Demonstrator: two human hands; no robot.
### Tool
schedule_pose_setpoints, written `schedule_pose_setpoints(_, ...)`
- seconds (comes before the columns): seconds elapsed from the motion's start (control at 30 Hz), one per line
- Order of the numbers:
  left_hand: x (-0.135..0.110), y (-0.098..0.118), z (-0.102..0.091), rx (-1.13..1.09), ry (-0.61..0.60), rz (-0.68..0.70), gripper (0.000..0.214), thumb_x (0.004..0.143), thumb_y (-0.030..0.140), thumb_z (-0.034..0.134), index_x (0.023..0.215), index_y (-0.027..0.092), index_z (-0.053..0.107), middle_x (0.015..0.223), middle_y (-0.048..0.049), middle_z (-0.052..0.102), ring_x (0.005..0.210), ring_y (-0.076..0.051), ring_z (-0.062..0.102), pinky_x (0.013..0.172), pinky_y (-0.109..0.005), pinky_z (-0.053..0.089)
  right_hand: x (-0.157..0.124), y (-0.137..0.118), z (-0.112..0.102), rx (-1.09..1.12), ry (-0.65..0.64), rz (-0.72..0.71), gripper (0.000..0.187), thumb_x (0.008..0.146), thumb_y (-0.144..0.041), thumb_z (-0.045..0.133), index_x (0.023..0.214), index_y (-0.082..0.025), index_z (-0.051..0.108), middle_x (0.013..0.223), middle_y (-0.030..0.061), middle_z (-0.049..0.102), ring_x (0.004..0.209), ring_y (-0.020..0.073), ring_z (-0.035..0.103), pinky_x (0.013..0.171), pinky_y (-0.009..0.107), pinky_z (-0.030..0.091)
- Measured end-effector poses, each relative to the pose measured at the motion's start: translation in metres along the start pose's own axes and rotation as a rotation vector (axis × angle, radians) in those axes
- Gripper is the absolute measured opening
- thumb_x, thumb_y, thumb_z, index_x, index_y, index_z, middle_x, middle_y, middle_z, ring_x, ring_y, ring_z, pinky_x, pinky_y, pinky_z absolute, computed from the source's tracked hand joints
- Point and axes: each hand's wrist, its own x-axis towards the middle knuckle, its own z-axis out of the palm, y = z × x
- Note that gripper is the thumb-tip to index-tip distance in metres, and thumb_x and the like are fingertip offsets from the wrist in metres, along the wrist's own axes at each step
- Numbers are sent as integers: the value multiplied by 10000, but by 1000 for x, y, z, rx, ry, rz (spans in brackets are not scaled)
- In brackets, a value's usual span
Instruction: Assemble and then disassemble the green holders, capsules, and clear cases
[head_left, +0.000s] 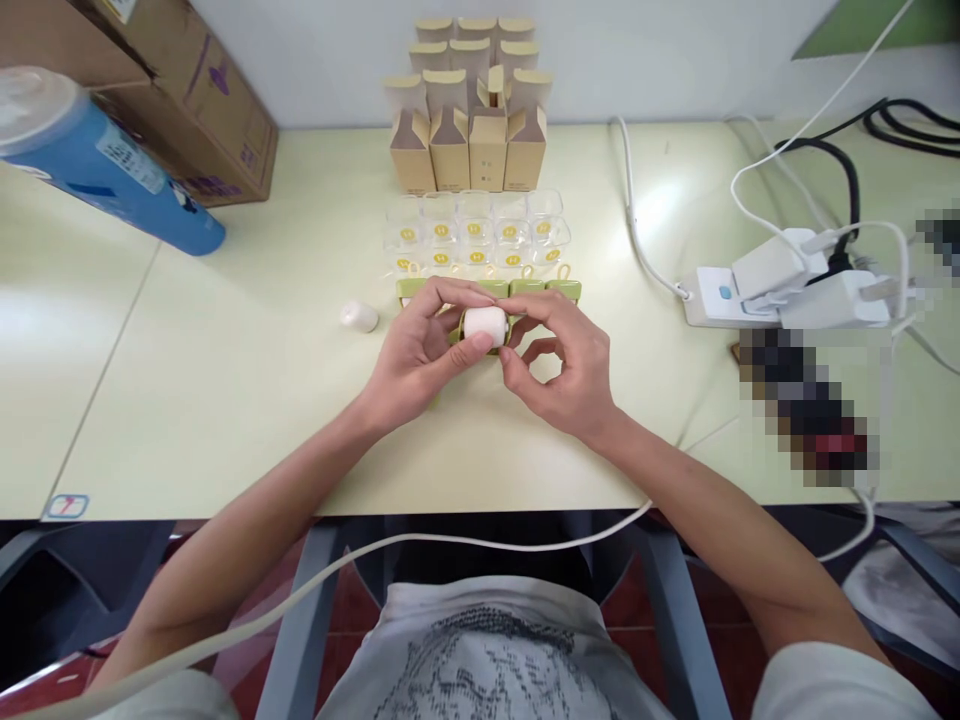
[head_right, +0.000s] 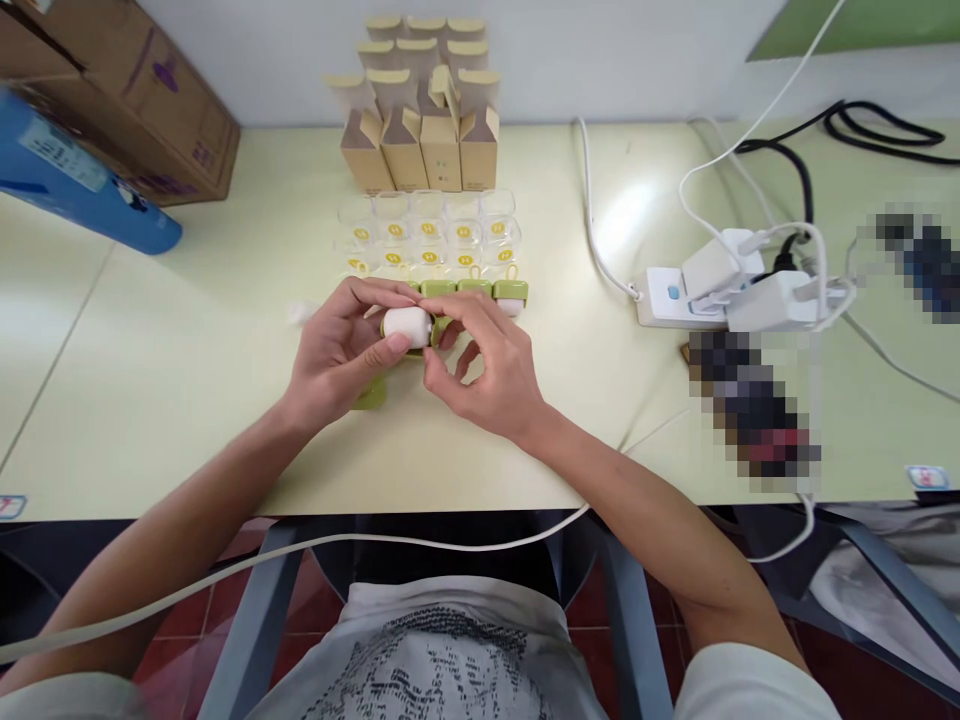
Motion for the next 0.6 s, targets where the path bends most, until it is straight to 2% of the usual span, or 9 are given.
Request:
schedule_pose_setpoints(0.2,-2,-2,2,36,-14,-46,427,1044,647,775,1269,295,683,1371,-104,726,1257,-269,765,1000,-431,697,0,4,0,-50,41,-27,323,980,-208,705,1287,-282,776,1202,56,827,815,166,780,592,257,679)
schedule_pose_setpoints(0.43,0,-2,10,88,40,63,402,996,583,866,1214,297,686,1281,-91,722,1283,-261,743,1089,-468,680,-3,0,7,-158,116,-129,359,981,-159,679,1290,-324,757,1189,44,836,920,218,795,754,351,751)
schedule_pose_setpoints(0.6,0,1,14,86,36,77,345,1035,582,819,1212,308,706,1311,-97,716,1279,-268,738,1100,-494,672,-5,-2,10,-222,170,-139,318,1014,-188,623,1274,-324,745,1152,44,837,916,231,795,784,389,757)
